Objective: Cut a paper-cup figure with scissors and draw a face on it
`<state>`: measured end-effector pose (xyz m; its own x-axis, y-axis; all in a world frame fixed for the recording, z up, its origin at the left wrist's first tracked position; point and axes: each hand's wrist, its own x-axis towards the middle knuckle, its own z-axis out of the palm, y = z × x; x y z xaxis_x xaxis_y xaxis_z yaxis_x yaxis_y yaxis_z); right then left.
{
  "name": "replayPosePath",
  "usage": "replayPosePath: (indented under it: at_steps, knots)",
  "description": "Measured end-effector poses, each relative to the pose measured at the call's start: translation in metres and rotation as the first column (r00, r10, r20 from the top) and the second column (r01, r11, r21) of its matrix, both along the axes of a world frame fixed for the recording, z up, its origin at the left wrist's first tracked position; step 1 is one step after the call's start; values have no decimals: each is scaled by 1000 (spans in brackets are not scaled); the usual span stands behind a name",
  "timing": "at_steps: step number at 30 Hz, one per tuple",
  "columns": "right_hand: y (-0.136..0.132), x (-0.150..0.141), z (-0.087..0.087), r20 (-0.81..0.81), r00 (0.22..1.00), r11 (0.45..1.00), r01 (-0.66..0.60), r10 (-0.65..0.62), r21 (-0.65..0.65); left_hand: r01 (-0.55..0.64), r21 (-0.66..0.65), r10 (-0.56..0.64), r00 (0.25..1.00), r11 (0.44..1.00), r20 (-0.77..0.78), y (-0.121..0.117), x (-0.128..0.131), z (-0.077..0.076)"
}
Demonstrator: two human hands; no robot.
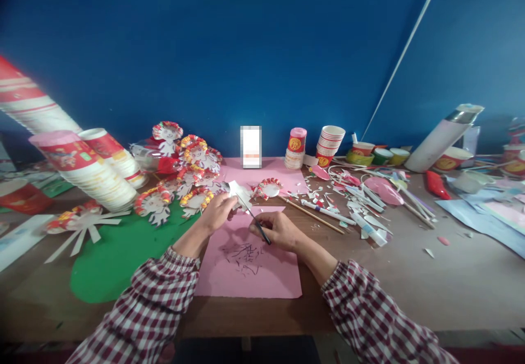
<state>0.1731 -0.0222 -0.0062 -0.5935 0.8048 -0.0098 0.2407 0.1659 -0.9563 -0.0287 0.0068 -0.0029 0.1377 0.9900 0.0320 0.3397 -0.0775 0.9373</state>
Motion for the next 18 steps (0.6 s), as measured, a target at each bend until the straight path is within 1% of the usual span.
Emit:
replayPosePath:
  at_steps: [7,13,18]
  knots:
    - [1,-1,-1,20,1000,1000,7,-7,16,2,16,-2,1000,1000,-26,1,0,0]
    - [0,-1,-2,9,1000,1000,21,-21,13,-12,-2,12,1000,1000,-12,0,2,1]
    - [1,0,-3,12,1000,999,14,-14,36,-19,-11,19,1000,1000,-10,0,2,1]
